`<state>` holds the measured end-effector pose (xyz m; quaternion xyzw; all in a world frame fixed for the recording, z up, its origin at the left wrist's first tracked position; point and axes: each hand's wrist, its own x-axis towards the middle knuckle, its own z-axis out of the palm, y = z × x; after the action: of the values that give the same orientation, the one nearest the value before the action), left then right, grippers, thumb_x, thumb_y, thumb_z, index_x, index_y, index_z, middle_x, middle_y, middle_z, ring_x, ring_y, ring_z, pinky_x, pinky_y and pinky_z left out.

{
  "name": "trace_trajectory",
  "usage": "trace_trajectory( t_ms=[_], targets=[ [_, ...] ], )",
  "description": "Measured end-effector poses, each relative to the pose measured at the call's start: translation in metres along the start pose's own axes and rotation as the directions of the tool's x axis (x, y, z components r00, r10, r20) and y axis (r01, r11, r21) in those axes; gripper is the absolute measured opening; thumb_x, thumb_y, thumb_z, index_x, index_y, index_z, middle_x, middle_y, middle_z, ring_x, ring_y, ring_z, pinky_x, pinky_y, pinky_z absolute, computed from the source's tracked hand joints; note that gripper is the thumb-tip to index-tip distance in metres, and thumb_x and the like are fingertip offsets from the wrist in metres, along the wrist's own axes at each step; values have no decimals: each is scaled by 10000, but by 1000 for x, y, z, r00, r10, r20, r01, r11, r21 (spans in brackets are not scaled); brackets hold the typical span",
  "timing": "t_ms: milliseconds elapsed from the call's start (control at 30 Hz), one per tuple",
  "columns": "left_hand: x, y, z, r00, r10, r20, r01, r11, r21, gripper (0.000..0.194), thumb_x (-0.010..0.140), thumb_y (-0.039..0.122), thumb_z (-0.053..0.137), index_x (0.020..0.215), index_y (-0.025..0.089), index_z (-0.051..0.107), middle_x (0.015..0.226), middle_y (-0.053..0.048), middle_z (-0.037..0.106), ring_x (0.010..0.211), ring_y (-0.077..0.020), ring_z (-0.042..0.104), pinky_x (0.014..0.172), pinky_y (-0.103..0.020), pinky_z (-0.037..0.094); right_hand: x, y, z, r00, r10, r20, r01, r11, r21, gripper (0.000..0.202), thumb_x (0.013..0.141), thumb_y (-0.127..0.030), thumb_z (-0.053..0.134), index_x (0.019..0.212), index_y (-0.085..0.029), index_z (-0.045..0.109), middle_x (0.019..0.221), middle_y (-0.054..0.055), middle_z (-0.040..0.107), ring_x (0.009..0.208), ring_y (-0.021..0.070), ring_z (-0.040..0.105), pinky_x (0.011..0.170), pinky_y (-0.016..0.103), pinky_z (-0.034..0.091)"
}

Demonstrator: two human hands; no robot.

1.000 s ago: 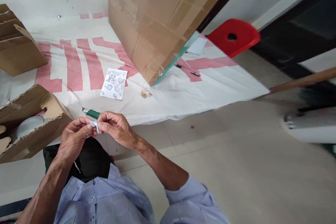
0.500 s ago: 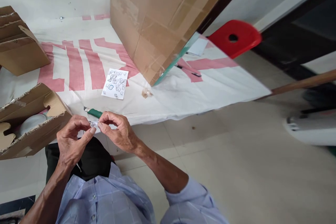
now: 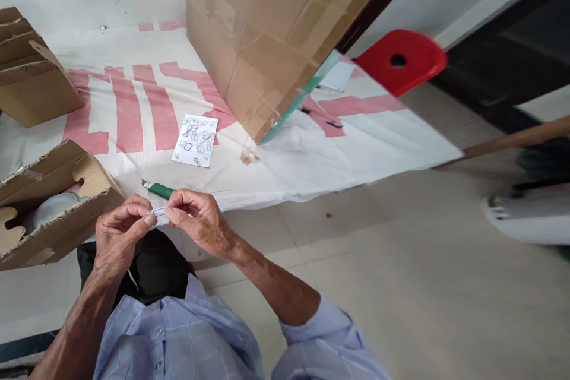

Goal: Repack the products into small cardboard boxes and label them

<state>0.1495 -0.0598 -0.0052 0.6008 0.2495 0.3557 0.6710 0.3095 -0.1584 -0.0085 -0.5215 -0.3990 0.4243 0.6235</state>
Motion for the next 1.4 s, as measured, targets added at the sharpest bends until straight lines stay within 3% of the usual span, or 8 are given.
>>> trace_trajectory(
  t_ms=[133, 400, 533, 633, 800, 933, 1133, 1400],
  targets=[
    [-3, -6, 3, 999, 0, -47, -2, 999, -40, 243, 789, 398, 947, 733, 208, 807, 797, -33, 665, 749, -160, 596, 688, -281, 479, -1, 3, 5, 999, -23, -34, 25, 998, 53, 380, 897, -539, 792, 753, -216, 652, 693, -13, 616, 658, 139, 557, 684, 306, 498],
    [-5, -3, 8, 985, 169, -29, -170, 985, -26, 145, 847, 293, 915, 784, 222, 805, 891, -43, 703, 870, -169, 676, 798, -288, 558, 0, 10, 7, 998, -67, -18, 69, 990, 125, 394, 918, -569, 780, 772, -223, 660, 724, 1, 634, 687, 151, 583, 702, 313, 525],
    [-5, -2, 7, 998, 51, -26, -56, 974, -219, 263, 786, 287, 959, 885, 221, 724, 963, -31, 731, 781, -153, 706, 743, -293, 602, 4, 13, 7, 997, -40, 71, 24, 976, 217, 385, 915, -556, 797, 777, -217, 677, 734, 2, 659, 658, 141, 580, 700, 313, 526],
    [-5, 0, 2, 998, -31, 46, 41, 969, -245, 372, 764, 423, 971, 979, 200, 765, 986, -72, 756, 806, -191, 731, 766, -332, 624, 5, 13, 6, 995, -7, 96, -18, 967, 255, 388, 904, -559, 813, 780, -215, 684, 725, -3, 658, 640, 135, 568, 706, 318, 526],
    [-1, 5, 0, 992, -92, 83, 107, 973, -206, 307, 796, 435, 949, 939, 189, 836, 883, -60, 751, 753, -187, 721, 763, -338, 619, 6, 12, 6, 994, 16, 113, -45, 963, 265, 405, 891, -579, 825, 783, -217, 678, 709, -7, 650, 640, 139, 578, 703, 323, 534],
    [1, 6, 2, 996, -42, 84, 53, 990, -131, 217, 818, 386, 936, 808, 194, 836, 860, -49, 722, 759, -180, 695, 728, -317, 592, 6, 12, 5, 993, 21, 116, -49, 968, 246, 425, 884, -596, 818, 767, -217, 664, 699, -9, 642, 642, 144, 584, 690, 322, 533],
    [-1, 6, 0, 998, 61, 27, -61, 997, 35, 252, 885, 392, 878, 760, 183, 815, 799, -53, 703, 758, -165, 634, 720, -283, 504, 5, 12, 2, 999, -35, 10, 33, 984, 175, 383, 900, -542, 809, 764, -215, 663, 697, -13, 635, 659, 139, 574, 705, 313, 507],
    [-1, 6, 0, 999, 39, 14, -40, 995, 90, 290, 870, 411, 879, 710, 185, 793, 769, -48, 684, 745, -165, 613, 710, -288, 484, 4, 6, 2, 997, -64, -50, 63, 998, -19, 249, 907, -392, 757, 779, -211, 645, 721, -23, 604, 678, 128, 561, 691, 290, 469]
  ],
)
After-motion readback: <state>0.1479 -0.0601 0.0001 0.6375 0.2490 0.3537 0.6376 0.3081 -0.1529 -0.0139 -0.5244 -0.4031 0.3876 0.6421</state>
